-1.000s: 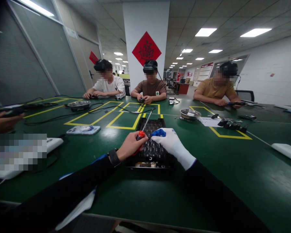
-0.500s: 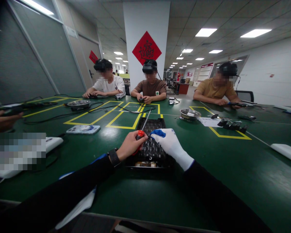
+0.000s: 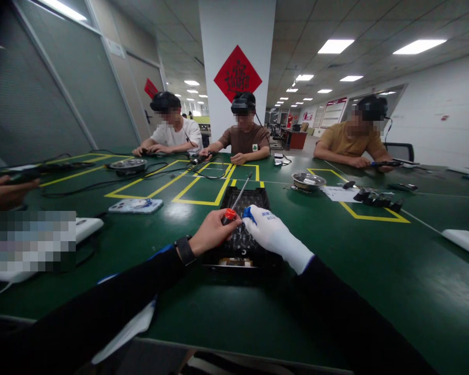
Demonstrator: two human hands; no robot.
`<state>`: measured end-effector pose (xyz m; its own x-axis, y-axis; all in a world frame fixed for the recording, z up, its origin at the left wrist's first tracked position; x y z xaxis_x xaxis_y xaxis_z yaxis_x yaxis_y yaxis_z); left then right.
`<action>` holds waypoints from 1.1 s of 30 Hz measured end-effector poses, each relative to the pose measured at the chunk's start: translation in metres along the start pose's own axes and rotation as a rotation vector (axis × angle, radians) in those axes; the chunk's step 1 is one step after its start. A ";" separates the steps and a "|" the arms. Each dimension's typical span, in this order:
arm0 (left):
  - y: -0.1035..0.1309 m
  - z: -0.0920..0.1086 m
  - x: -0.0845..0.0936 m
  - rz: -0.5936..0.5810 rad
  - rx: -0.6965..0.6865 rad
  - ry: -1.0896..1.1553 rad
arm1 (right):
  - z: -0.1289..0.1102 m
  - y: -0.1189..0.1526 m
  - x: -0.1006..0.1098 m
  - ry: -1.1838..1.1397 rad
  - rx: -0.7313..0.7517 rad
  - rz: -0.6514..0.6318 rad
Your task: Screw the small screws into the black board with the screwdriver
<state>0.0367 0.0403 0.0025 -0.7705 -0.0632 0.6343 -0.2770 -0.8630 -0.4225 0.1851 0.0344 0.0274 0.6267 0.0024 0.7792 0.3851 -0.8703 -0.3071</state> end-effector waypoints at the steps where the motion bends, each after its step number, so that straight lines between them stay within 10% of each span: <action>1: 0.000 0.000 0.000 -0.008 0.009 0.007 | 0.001 0.000 0.001 0.028 -0.008 -0.014; 11: 0.003 -0.002 0.000 0.015 0.067 0.081 | -0.003 0.020 0.010 0.093 -0.191 -0.513; 33: 0.002 -0.003 -0.001 0.015 0.062 0.070 | -0.001 0.020 0.003 -0.006 -0.341 -0.515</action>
<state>0.0356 0.0399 -0.0009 -0.8134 -0.0433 0.5801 -0.2304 -0.8917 -0.3896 0.1942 0.0168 0.0238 0.4223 0.4665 0.7772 0.4016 -0.8650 0.3010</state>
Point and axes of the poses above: each hand's wrist, its own y-axis away from the middle knuckle, its own x-axis out of the back of the hand, z = x × y, the point moved 3 cm from there along -y, towards the middle knuckle, and after that the axes turned 14 degrees about -y, right-handed, at the moved point
